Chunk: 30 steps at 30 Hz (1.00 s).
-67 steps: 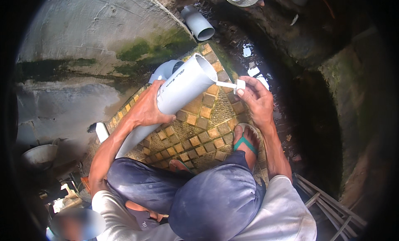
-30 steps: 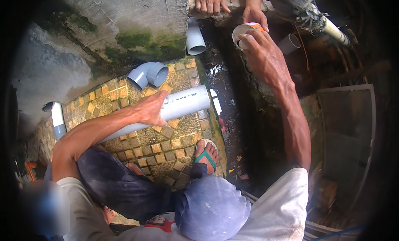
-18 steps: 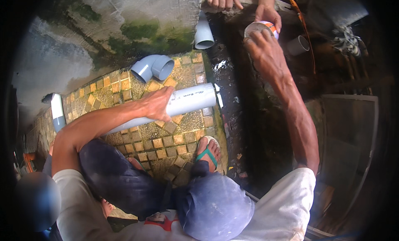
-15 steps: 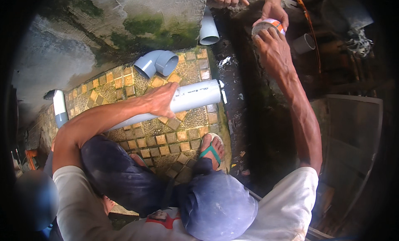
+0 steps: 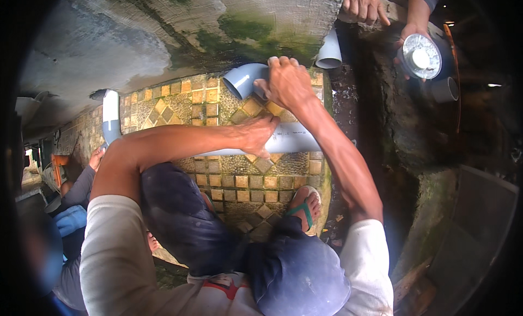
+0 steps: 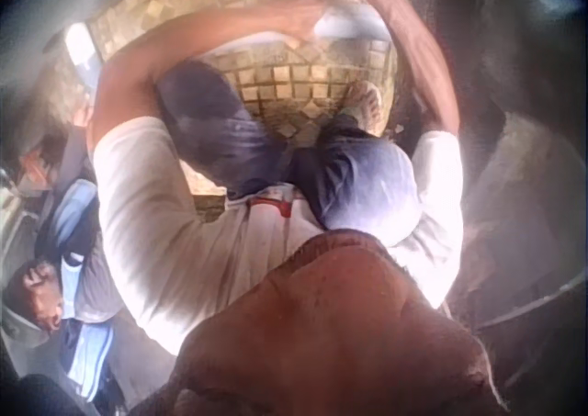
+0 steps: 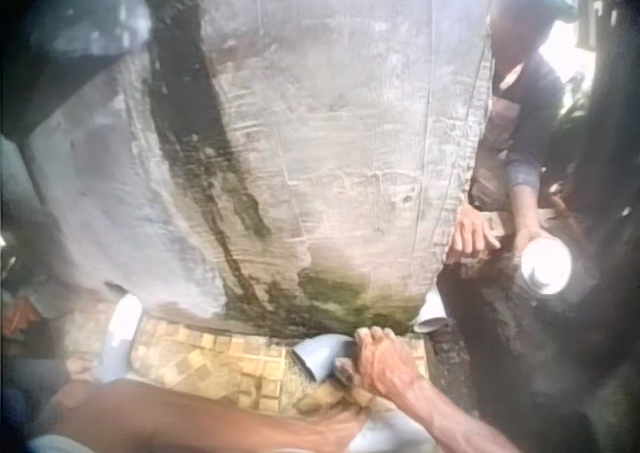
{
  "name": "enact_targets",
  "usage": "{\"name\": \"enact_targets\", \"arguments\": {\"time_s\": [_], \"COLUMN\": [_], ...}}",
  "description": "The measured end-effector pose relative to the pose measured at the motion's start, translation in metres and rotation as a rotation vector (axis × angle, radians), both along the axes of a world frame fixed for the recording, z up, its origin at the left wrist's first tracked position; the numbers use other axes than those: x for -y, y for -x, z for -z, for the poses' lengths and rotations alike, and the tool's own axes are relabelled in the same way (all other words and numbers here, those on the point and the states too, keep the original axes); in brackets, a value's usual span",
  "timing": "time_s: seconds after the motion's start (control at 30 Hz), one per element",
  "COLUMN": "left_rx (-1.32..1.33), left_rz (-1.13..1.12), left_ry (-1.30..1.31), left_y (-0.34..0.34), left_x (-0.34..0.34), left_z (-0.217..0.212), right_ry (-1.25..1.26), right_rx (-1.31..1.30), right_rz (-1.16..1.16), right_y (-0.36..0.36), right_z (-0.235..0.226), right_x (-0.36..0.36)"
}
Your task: The person assembles sections of PVC piping by applying adhesive to a joint and connecting a long pipe to an elbow fitting on the ground.
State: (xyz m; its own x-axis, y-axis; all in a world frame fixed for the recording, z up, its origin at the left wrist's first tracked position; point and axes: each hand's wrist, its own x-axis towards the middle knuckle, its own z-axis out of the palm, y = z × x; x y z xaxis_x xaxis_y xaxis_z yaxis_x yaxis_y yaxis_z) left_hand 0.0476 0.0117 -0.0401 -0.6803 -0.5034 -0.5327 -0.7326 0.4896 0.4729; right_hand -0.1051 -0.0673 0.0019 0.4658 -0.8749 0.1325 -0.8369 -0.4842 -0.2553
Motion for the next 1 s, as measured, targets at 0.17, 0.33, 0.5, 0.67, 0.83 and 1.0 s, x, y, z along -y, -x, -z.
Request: {"name": "enact_targets", "arguments": {"time_s": [0.17, 0.33, 0.5, 0.67, 0.83, 1.0], "left_rx": [0.066, 0.135, 0.164, 0.157, 0.091, 0.037], "left_rz": [-0.001, -0.045, -0.044, -0.013, 0.01, -0.001], "left_ry": [-0.034, -0.05, -0.128, -0.084, -0.006, -0.032], "left_y": [-0.012, -0.029, -0.033, -0.043, -0.016, 0.032], "left_x": [-0.005, -0.016, -0.019, -0.021, -0.006, 0.013], "left_z": [-0.014, -0.026, -0.037, -0.033, -0.031, -0.014], "right_ry": [-0.657, -0.805, -0.996, -0.78, -0.745, -0.574], "right_rx": [-0.063, 0.027, 0.196, 0.706, 1.435, 1.7], "right_rz": [0.22, 0.101, 0.205, 0.439, 0.586, 0.928], "right_y": [-0.042, -0.034, -0.019, 0.064, 0.176, 0.204], "right_z": [0.027, 0.052, 0.031, 0.016, 0.004, 0.07], "right_x": [0.048, 0.058, 0.046, -0.014, -0.114, -0.148]}}
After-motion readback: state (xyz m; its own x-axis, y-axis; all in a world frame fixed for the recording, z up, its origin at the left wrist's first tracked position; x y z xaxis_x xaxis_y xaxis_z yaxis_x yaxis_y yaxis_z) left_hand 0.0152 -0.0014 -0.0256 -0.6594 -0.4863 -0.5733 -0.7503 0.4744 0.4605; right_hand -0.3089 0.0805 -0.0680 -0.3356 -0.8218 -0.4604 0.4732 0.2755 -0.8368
